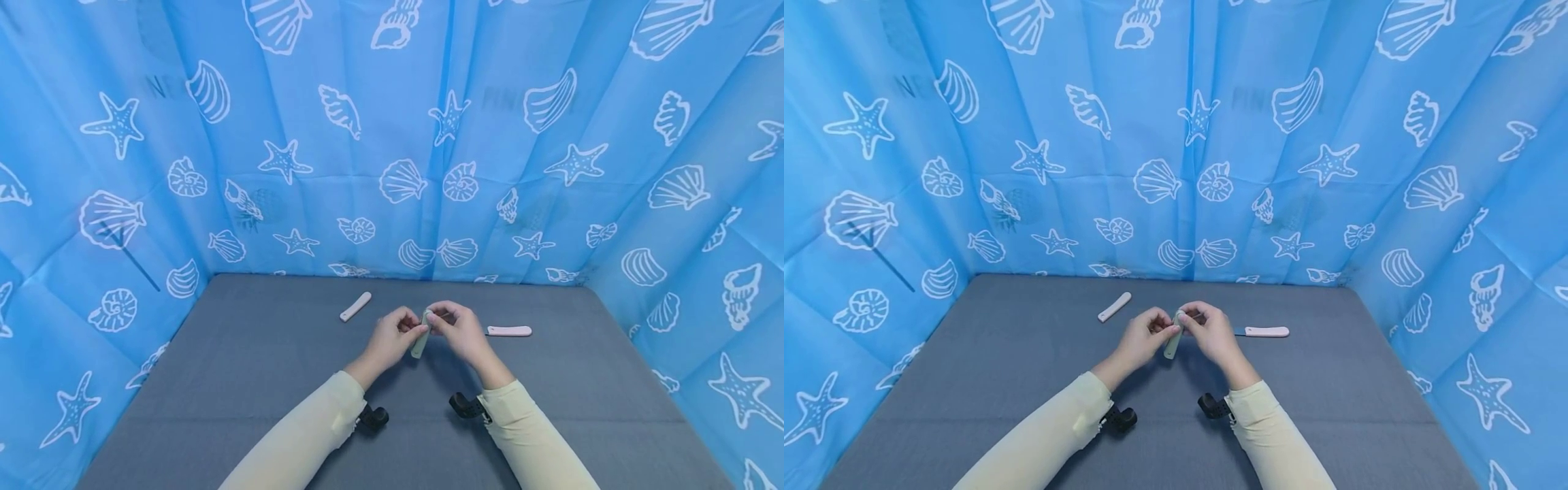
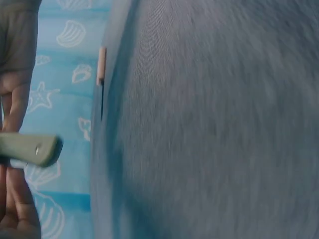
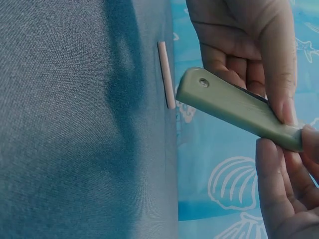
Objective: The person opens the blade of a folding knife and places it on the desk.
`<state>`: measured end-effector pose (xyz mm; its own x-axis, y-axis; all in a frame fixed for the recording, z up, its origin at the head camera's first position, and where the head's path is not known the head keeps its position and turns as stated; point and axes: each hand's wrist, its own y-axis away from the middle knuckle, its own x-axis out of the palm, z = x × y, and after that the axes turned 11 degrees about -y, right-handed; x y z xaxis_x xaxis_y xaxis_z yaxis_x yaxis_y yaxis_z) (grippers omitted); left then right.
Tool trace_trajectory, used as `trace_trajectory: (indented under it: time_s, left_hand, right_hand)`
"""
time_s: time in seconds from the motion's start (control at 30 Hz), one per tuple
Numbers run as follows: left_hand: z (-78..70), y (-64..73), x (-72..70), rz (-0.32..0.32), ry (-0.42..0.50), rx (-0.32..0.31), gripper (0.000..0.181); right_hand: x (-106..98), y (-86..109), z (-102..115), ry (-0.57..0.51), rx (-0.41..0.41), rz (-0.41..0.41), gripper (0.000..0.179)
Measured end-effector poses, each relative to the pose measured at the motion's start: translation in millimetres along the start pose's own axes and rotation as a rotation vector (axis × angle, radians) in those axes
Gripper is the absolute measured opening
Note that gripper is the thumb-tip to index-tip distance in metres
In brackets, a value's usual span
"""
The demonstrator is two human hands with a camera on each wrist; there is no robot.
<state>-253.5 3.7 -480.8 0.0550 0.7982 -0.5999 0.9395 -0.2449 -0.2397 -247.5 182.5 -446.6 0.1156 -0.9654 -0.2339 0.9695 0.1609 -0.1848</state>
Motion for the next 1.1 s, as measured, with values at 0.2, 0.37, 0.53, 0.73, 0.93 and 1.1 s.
trace_trajectory:
  time_s: [0.2,0.37,0.53,0.73,0.93,1.1]
  left_hand:
    - [3.4,-0.1,-10.5,0.212,-0.186,0.098,0.024]
    - [3.9,0.1,-15.5,0.301,-0.227,0.139,0.028]
    - [7.0,-0.4,-16.6,0.306,-0.155,0.155,0.027]
    - [6.8,1.1,-19.6,0.268,-0.067,0.139,0.024]
    - [7.8,2.0,-21.5,0.202,-0.025,0.116,0.022]
    - [8.8,0.7,-21.4,0.155,-0.015,0.137,0.022]
  right_hand:
    - [-2.2,3.4,-0.6,-0.001,0.012,0.071,0.018]
    - [-3.0,5.7,-1.4,-0.038,0.030,0.105,0.019]
    - [-3.6,5.5,-3.9,-0.085,0.036,0.112,0.021]
    - [-4.6,5.0,-7.8,-0.180,0.052,0.104,0.024]
    - [-4.1,3.7,-12.7,-0.266,0.076,0.063,0.026]
    - [-1.3,3.0,-12.6,-0.301,0.093,0.029,0.025]
